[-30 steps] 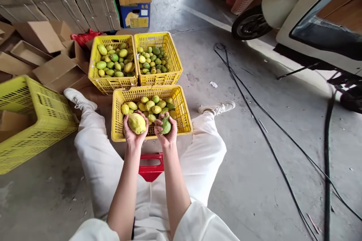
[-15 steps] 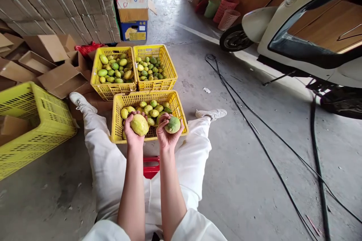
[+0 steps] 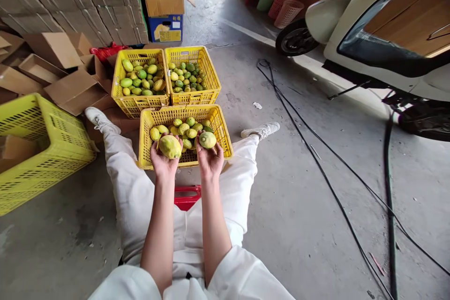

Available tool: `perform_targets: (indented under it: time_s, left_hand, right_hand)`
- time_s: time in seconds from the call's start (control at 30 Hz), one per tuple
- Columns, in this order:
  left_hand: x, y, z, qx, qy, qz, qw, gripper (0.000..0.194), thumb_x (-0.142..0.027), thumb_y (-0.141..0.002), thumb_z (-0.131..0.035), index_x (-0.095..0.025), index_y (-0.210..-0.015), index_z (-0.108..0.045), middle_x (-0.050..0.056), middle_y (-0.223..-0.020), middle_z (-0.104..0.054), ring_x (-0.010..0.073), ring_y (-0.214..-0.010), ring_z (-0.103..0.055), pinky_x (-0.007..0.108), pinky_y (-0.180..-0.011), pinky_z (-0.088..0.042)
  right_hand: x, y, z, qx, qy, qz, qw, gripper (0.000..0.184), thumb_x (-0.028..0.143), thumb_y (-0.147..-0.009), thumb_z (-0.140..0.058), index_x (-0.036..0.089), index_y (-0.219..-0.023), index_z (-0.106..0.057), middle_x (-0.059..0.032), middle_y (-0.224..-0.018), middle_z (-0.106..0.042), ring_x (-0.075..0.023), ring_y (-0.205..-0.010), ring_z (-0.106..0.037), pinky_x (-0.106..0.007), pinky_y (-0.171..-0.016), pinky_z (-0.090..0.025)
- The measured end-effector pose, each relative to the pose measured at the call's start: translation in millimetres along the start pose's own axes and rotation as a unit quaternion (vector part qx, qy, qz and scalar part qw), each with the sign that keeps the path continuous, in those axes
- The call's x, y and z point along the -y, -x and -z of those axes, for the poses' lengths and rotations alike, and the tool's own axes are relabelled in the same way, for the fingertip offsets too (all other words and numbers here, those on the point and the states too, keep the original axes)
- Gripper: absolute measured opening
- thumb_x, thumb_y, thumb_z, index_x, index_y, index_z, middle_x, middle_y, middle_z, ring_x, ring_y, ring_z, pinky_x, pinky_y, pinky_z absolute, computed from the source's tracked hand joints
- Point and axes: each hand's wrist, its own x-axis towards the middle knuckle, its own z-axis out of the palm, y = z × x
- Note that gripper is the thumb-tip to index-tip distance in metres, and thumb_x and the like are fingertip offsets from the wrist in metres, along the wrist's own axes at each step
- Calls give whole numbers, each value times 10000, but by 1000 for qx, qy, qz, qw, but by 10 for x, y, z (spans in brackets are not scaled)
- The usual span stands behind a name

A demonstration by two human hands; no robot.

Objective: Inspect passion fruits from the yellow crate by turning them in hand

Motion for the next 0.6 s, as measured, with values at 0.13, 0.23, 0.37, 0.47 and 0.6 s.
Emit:
perform_targets:
  time_s: [0.13, 0.23, 0.37, 0.47, 0.6]
  left_hand:
    - [17, 46, -53, 42, -57, -13, 997, 245, -407, -828, -508, -234, -952, -629, 48, -1095, -674, 212, -1233, -531, 382, -1011, -476]
    - [44, 56, -79, 38, -23, -18, 999, 308, -488, -779, -611, -236, -956, -619, 54, -1051, -669, 215, -1223, -533, 332, -962, -512]
    - [53, 68, -107, 22, 54, 46, 997, 262, -436, -799, -621, -217, -942, -625, 52, -958, -670, 185, -1064, -617, 263, -834, -551]
    - [42, 92, -164, 8, 85, 129, 988, 248, -406, -843, -546, -187, -927, -627, 53, -909, -674, 148, -865, -655, 220, -700, -555]
    - [46, 106, -260, -10, 39, 130, 991, 268, -400, -857, -476, -180, -854, -627, 47, -799, -677, 132, -621, -623, 196, -474, -468]
  right_hand:
    - [-10, 38, -25, 5, -114, -10, 993, 247, 414, -823, -564, 224, -978, -595, -22, -940, -632, -135, -978, -613, -273, -846, -567]
    - [-35, 61, -3, 8, -128, -20, 992, 129, 282, -776, -610, 249, -895, -574, 20, -889, -610, -98, -834, -595, -205, -710, -558]
    - [-68, 70, 5, 31, 1, 9, 999, 200, 175, -692, -644, 250, -850, -547, 60, -832, -596, -86, -728, -594, -169, -563, -502]
    - [-75, 52, -24, 28, 73, 24, 997, 165, 322, -724, -647, 222, -790, -534, 58, -738, -578, -83, -584, -572, -156, -423, -412]
    - [-49, 17, -74, -22, 67, 21, 997, 261, 455, -829, -476, 211, -774, -553, 38, -675, -595, -99, -544, -583, -195, -446, -450]
